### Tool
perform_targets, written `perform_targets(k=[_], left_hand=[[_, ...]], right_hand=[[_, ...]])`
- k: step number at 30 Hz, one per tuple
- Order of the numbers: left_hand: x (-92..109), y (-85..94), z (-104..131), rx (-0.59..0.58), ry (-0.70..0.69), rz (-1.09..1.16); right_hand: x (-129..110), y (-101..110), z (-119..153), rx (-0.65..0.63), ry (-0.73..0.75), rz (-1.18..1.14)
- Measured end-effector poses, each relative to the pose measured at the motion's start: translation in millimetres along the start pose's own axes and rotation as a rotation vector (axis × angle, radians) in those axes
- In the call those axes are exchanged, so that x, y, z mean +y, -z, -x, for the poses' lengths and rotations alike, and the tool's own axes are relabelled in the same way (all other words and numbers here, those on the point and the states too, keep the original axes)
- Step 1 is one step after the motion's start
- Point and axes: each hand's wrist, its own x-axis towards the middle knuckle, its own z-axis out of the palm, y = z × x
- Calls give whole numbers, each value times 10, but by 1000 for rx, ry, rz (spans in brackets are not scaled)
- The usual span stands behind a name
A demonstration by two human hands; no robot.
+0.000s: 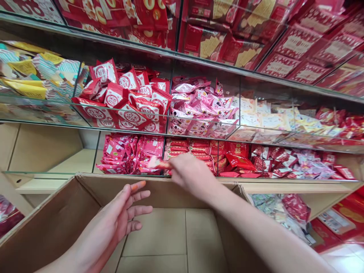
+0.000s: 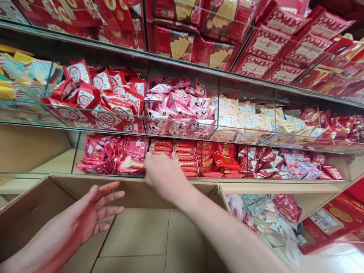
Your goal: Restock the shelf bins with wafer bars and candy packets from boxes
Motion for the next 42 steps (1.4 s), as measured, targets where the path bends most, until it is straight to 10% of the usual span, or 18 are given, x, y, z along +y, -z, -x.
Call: perform_targets(k=[9, 42], left_hand=[[-66, 57, 11, 41, -8, -77], [-166, 129, -97, -3, 21, -20]], right_hand=[[921, -49, -7, -152, -421, 378], [935, -357, -160, 19, -300, 217]])
